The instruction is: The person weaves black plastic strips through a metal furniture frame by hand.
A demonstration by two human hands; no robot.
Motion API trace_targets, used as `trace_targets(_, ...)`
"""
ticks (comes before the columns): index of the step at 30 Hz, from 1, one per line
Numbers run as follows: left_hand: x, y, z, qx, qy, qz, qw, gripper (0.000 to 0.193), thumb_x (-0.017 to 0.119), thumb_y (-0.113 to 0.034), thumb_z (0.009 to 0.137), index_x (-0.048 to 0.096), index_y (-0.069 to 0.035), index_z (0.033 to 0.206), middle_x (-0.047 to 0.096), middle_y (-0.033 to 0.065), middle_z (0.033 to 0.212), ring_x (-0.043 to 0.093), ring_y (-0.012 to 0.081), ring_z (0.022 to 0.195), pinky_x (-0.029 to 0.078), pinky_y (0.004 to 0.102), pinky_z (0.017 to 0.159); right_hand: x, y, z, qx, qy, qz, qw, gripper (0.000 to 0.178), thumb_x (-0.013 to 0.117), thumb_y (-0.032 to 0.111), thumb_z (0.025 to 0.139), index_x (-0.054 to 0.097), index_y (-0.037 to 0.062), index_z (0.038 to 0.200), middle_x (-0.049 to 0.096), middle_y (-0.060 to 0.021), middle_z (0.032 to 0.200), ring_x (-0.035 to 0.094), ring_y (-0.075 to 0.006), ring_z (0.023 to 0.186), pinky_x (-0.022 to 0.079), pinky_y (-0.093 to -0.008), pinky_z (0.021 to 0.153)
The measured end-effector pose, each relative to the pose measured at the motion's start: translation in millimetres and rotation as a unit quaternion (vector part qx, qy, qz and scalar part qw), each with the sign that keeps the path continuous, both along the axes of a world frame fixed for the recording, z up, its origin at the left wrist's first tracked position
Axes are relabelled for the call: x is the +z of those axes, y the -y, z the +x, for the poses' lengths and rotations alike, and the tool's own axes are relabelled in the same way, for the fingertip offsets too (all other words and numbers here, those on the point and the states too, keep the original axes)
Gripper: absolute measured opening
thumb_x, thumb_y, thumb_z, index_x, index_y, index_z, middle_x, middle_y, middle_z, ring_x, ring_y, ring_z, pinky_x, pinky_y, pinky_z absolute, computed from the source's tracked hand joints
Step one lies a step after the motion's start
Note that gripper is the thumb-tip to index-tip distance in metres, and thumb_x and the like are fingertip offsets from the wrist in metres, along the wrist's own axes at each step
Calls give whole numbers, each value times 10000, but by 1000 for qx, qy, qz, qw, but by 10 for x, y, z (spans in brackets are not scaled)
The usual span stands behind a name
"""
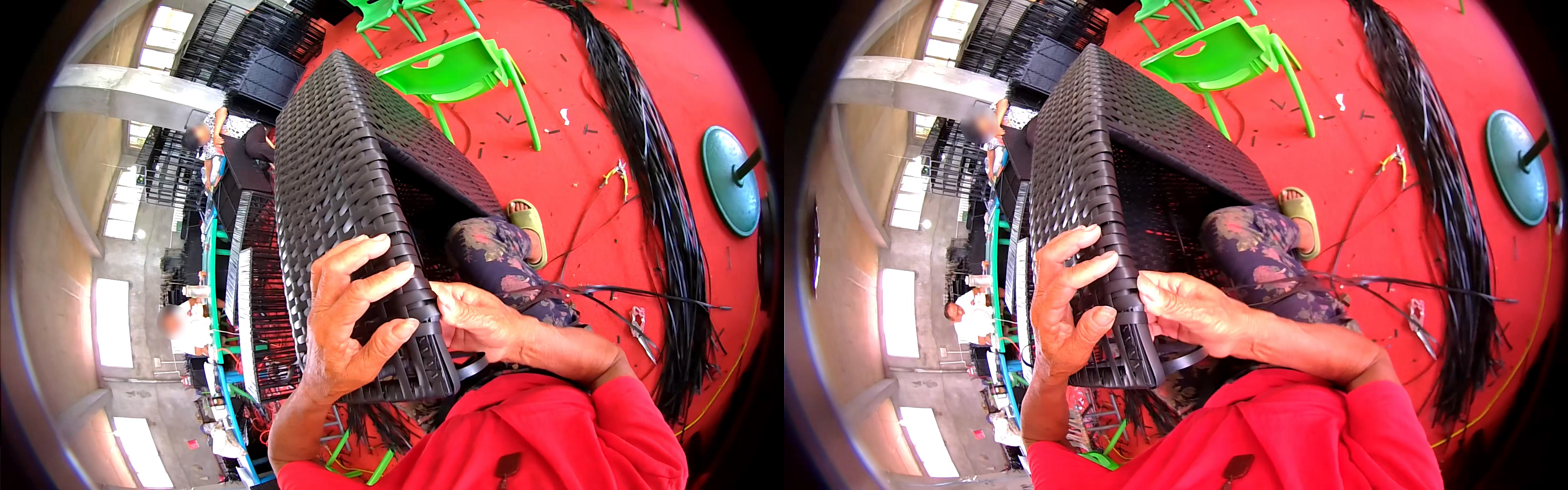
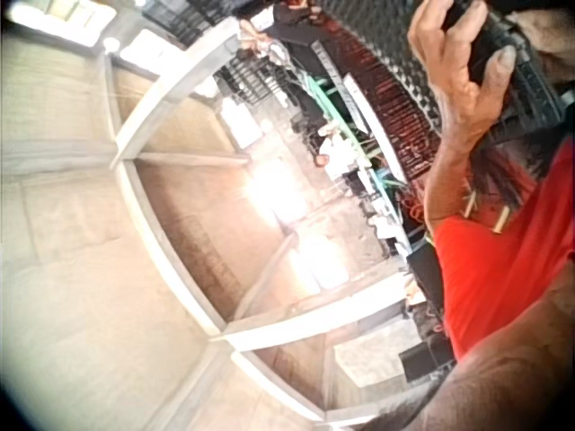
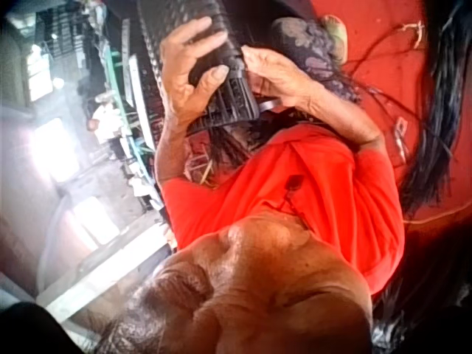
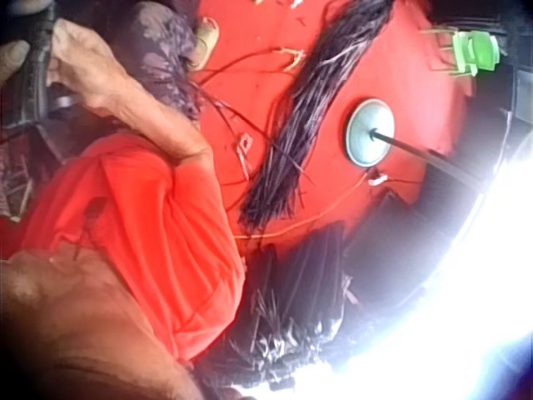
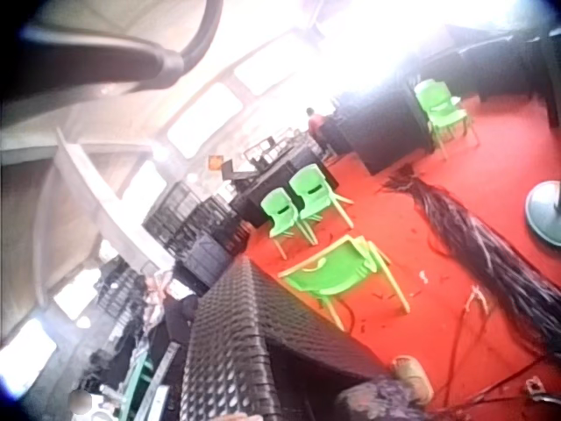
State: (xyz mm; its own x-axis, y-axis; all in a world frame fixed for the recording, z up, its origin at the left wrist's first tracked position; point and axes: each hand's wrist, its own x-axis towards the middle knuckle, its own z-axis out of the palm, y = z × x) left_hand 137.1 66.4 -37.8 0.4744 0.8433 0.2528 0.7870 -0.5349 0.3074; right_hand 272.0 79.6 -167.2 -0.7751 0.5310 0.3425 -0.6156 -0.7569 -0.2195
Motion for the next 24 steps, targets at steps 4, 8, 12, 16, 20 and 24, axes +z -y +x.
trace_targets(4, -34, 17, -63, -6, -22, 7, 1000, 471, 674, -348, 727, 605, -43, 1079, 483, 151, 1218, 436, 345, 1116, 333, 442, 956, 108, 100, 17, -29, 20, -41, 999, 374, 428, 406, 928, 484, 99, 1134, 543, 24, 1000, 512, -62, 897, 442, -249, 790)
trace_targets(8, 10, 37, -11, -11, -26, 3, 1000, 571, 694, -415, 681, 594, -37, 1098, 482, 159, 1214, 442, 346, 1114, 331, 446, 959, 122, 123, 0, -44, 39, -53, 997, 403, 425, 409, 930, 464, 91, 1174, 531, 33, 987, 494, -53, 830, 429, -243, 733)
trace_targets(12, 10, 29, -36, -8, -41, 17, 999, 564, 698, -432, 685, 605, -35, 1074, 483, 166, 1206, 456, 342, 1109, 355, 436, 943, 58, 47, -43, -38, 32, -35, 998, 380, 439, 408, 925, 507, 90, 1121, 518, 48, 872, 449, -57, 745, 390, -223, 679)
trace_targets(16, -6, 55, -36, -9, 21, 47, 999, 431, 740, -343, 663, 655, -47, 963, 518, 158, 1153, 508, 335, 1063, 424, 402, 873, 153, -13, 25, -16, 50, -51, 997, 377, 438, 417, 922, 531, 84, 1074, 499, 64, 793, 428, -58, 691, 369, -211, 639)
trace_targets(20, 135, 139, 62, -65, -107, 107, 986, 270, 720, -162, 661, 666, -71, 909, 604, 83, 964, 584, 261, 909, 448, 408, 796, 177, -46, 67, -10, 55, -29, 998, 339, 439, 429, 920, 549, 112, 967, 486, 70, 750, 419, -51, 662, 369, -211, 620)
trace_targets(24, 228, 140, 200, -112, -225, 151, 956, 297, 691, -100, 649, 632, -31, 933, 598, 91, 923, 597, 234, 841, 455, 400, 766, 123, -105, 73, 18, 37, -21, 999, 270, 494, 386, 907, 551, 123, 884, 521, 63, 752, 481, -45, 669, 410, -190, 629)
